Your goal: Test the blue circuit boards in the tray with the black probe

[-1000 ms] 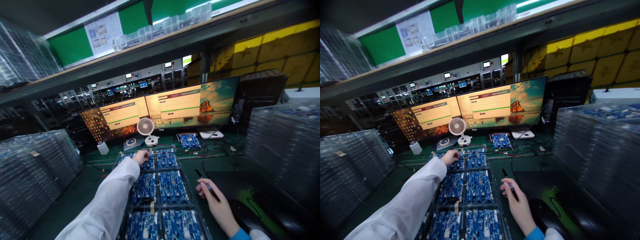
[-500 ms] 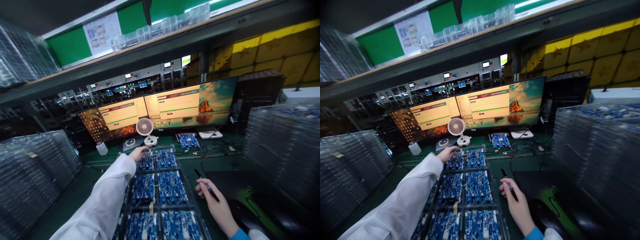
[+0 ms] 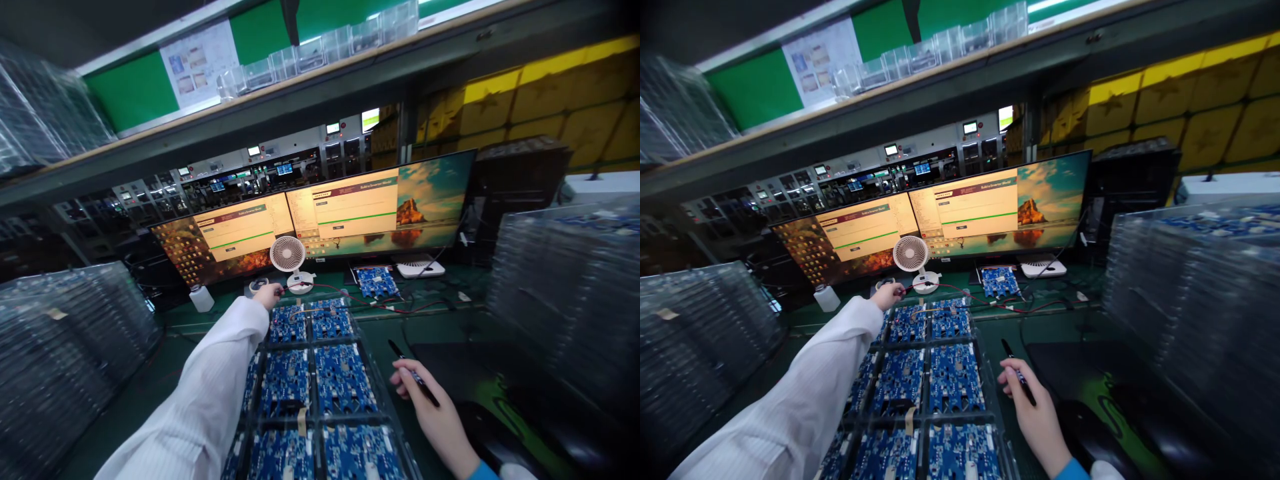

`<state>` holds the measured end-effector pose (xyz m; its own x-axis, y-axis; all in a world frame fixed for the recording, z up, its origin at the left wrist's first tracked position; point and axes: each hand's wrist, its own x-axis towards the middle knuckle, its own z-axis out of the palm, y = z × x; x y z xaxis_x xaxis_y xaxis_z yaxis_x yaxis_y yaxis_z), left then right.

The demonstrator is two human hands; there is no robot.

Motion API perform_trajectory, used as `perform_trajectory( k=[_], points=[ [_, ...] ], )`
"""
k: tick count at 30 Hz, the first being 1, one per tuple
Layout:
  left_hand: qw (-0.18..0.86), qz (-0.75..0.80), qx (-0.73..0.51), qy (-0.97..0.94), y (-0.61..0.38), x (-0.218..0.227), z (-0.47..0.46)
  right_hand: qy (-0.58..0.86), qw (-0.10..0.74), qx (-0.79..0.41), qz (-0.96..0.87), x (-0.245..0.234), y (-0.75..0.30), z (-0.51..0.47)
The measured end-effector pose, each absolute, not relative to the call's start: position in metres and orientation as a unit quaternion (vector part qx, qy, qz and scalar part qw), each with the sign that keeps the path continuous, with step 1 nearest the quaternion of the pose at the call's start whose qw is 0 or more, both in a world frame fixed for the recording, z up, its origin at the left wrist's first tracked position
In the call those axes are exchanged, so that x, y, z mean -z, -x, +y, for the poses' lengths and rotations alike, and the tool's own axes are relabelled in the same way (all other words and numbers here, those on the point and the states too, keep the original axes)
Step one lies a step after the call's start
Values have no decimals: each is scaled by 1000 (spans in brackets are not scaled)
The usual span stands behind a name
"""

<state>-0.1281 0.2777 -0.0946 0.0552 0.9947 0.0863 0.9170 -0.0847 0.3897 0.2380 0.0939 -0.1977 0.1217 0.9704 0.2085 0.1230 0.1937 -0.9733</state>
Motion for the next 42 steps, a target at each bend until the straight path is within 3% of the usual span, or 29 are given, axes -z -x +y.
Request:
perform_trajectory(
  k=[14, 42],
  points=[
    [222, 644, -309, -664, 75, 147, 300, 505, 556, -388, -533, 197, -238, 93],
    [217, 627, -246, -707, 75, 153, 304, 516, 558, -376, -530, 192, -236, 94]
  ],
)
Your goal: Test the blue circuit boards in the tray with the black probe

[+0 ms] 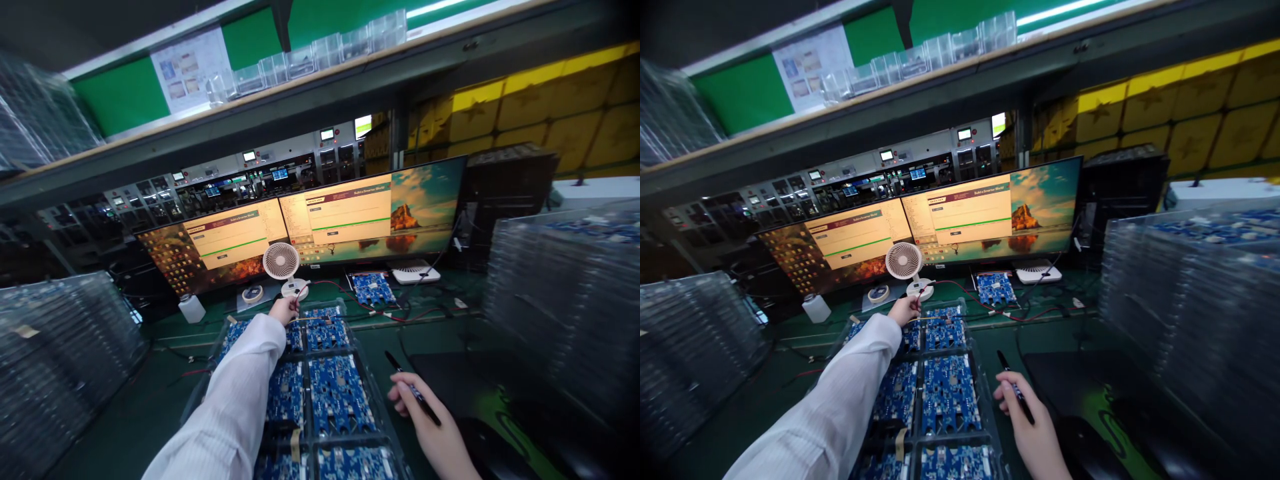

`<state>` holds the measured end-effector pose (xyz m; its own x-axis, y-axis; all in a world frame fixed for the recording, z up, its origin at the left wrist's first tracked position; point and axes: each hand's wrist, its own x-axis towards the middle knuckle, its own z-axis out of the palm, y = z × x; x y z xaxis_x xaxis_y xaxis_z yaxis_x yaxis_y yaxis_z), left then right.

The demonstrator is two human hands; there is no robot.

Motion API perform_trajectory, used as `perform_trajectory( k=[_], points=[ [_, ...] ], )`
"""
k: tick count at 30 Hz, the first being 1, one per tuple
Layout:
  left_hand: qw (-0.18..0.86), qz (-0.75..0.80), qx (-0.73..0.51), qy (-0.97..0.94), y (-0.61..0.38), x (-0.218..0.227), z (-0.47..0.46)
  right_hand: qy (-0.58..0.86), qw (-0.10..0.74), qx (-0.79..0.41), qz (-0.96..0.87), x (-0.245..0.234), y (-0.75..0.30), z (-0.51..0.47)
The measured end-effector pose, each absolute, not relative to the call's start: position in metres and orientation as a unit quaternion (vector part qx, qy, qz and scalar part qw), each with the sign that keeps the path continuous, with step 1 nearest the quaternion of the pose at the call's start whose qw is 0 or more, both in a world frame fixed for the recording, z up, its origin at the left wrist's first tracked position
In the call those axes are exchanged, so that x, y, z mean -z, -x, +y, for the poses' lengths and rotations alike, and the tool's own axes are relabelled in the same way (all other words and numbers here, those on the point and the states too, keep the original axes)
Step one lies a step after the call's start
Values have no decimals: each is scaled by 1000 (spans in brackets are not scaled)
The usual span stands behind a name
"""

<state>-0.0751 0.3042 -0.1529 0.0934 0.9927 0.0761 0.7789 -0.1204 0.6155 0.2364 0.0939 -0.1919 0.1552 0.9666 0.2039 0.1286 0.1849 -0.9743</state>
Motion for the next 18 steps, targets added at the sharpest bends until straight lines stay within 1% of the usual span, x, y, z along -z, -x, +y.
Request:
perform_trajectory(
  k=[3, 6, 9, 12, 14, 16, 18],
  points=[
    [198, 641, -233, -704, 74, 144, 298, 514, 559, -375, -532, 193, -236, 95],
    [165, 670, -222, -689, 77, 122, 281, 512, 559, -376, -532, 194, -236, 95],
    [136, 686, -218, -680, 89, 85, 244, 512, 557, -378, -533, 195, -238, 95],
    [111, 691, -224, -679, 116, 44, 185, 514, 554, -382, -532, 196, -240, 95],
    [77, 697, -236, -673, 138, 25, 141, 517, 551, -385, -530, 197, -241, 96],
    [42, 731, -238, -638, 160, 20, 100, 521, 548, -387, -528, 198, -242, 96],
    [45, 774, -210, -596, 180, 32, 70, 524, 545, -389, -527, 199, -243, 97]
  ],
)
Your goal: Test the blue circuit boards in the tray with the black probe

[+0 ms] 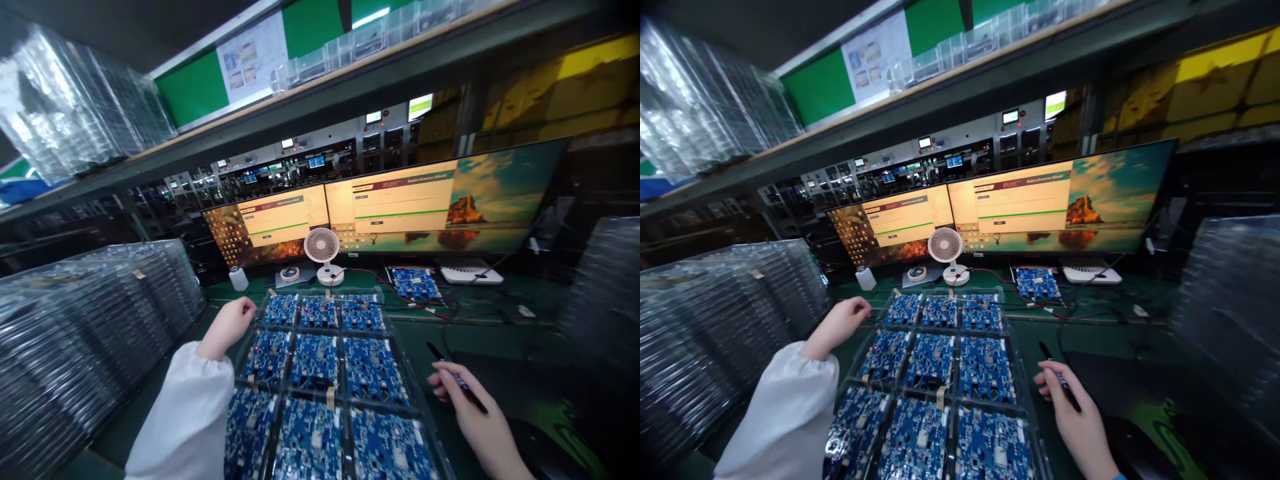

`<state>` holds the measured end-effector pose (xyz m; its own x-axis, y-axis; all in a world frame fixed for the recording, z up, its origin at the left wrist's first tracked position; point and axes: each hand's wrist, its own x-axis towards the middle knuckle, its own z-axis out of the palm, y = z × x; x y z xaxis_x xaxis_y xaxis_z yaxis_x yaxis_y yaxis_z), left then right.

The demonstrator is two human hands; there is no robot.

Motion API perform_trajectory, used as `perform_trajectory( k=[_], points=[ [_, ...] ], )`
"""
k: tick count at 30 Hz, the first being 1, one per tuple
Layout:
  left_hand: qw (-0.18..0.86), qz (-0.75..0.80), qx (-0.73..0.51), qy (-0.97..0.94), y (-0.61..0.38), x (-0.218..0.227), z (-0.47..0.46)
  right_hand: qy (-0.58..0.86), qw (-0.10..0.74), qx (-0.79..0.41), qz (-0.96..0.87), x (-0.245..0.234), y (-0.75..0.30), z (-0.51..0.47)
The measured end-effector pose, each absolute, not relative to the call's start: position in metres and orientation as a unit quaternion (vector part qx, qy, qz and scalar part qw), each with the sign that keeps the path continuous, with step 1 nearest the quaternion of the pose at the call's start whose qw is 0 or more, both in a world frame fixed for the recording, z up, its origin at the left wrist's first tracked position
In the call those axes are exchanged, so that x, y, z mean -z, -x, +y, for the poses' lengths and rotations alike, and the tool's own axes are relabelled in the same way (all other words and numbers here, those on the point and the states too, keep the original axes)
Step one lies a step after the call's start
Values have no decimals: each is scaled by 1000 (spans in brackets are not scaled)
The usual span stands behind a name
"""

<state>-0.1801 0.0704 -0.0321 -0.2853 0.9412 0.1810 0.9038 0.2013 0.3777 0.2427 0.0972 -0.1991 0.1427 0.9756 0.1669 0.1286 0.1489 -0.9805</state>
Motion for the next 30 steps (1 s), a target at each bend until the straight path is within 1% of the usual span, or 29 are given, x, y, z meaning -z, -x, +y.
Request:
perform_trajectory(
  k=[3, 7, 11, 16, 24, 27, 30],
  points=[
    [98, 813, -187, -542, 200, 71, 53, 528, 542, -390, -525, 200, -243, 98],
    [116, 826, -230, -501, 209, 123, 65, 532, 532, -400, -523, 202, -243, 99],
    [118, 832, -265, -473, 210, 150, 85, 540, 527, -402, -518, 204, -245, 100],
    [87, 837, -298, -451, 212, 160, 101, 543, 524, -409, -514, 199, -245, 99],
    [49, 852, -288, -434, 212, 164, 113, 548, 527, -394, -517, 197, -243, 98],
    [51, 857, -283, -428, 210, 159, 112, 543, 529, -395, -519, 198, -244, 99],
    [74, 857, -271, -433, 207, 152, 106, 541, 530, -393, -522, 199, -245, 99]
  ],
)
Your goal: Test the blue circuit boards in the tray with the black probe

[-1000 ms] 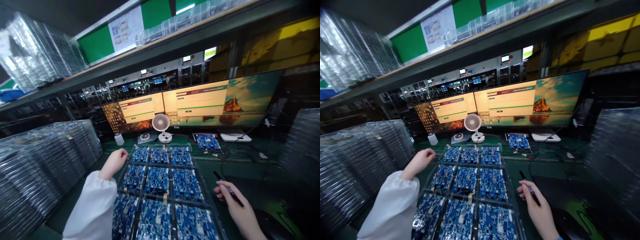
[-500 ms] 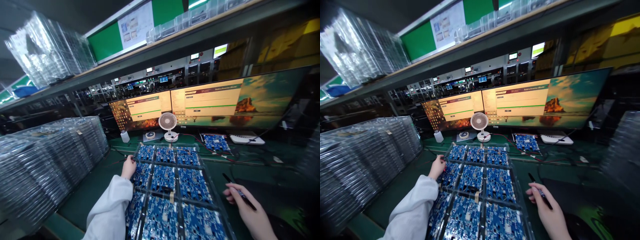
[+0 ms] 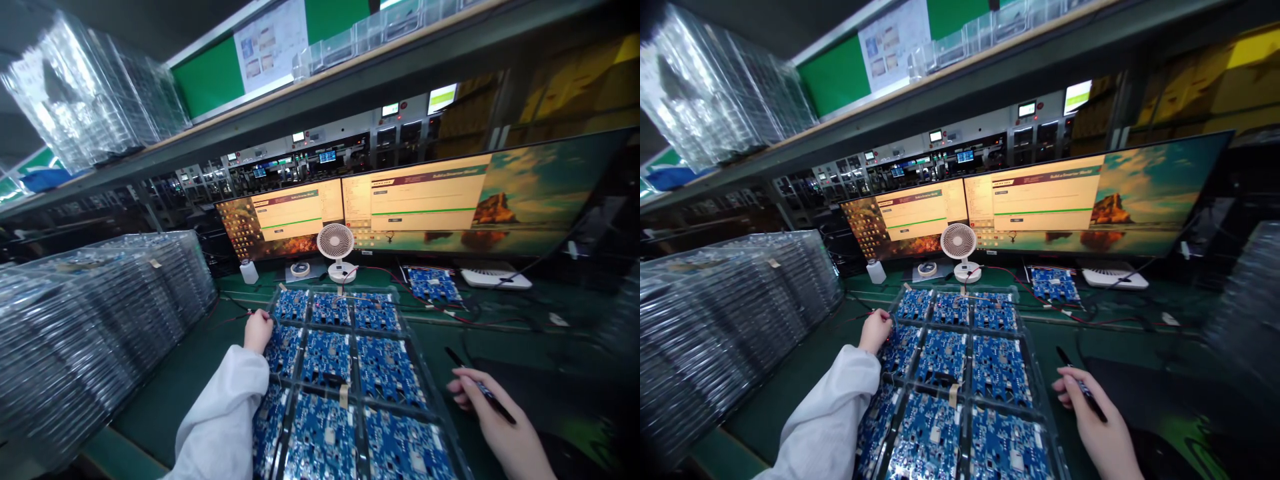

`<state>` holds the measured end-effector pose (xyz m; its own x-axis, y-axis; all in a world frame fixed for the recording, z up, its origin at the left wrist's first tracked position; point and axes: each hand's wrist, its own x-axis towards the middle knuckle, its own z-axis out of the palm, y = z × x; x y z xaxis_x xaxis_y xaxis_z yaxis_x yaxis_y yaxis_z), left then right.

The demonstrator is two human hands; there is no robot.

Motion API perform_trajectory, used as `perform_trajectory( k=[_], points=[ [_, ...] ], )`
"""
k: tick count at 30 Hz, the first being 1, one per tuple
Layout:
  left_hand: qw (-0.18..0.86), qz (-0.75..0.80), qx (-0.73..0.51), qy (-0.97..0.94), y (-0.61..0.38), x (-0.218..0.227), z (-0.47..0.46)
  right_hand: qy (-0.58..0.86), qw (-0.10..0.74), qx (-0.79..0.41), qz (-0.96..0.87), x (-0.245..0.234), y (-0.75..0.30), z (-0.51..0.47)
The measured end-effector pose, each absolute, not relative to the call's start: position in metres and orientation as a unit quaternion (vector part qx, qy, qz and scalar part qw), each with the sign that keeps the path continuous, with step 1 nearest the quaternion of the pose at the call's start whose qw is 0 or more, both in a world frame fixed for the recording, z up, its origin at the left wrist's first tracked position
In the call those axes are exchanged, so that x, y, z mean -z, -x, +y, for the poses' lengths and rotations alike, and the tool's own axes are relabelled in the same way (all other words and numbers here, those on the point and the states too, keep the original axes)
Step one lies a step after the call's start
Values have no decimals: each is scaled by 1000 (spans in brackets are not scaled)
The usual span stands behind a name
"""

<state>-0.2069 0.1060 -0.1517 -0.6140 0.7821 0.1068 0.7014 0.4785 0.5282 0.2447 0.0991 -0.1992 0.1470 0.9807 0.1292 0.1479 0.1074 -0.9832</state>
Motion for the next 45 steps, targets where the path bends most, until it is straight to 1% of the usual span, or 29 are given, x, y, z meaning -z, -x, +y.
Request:
perform_trajectory(
  k=[4, 6, 15, 22, 27, 32, 36, 38, 41, 45],
  points=[
    [137, 845, -237, -460, 195, 142, 89, 544, 531, -392, -518, 199, -244, 99],
    [148, 834, -218, -484, 185, 138, 80, 541, 530, -394, -520, 198, -244, 98],
    [68, 839, -105, -530, 158, 138, 72, 537, 527, -394, -527, 196, -242, 98],
    [72, 844, -90, -524, 157, 139, 71, 526, 529, -393, -538, 202, -242, 101],
    [94, 846, -153, -502, 159, 139, 72, 519, 526, -398, -544, 208, -244, 103],
    [143, 820, -291, -472, 155, 142, 76, 518, 524, -401, -545, 210, -245, 104],
    [242, 739, -439, -450, 127, 148, 94, 518, 524, -404, -542, 208, -244, 104],
    [301, 693, -492, -432, 110, 152, 107, 519, 524, -404, -541, 207, -243, 104],
    [367, 646, -543, -392, 90, 155, 125, 520, 524, -405, -540, 206, -243, 103],
    [411, 621, -575, -338, 82, 155, 145, 517, 526, -403, -541, 202, -242, 102]
  ],
)
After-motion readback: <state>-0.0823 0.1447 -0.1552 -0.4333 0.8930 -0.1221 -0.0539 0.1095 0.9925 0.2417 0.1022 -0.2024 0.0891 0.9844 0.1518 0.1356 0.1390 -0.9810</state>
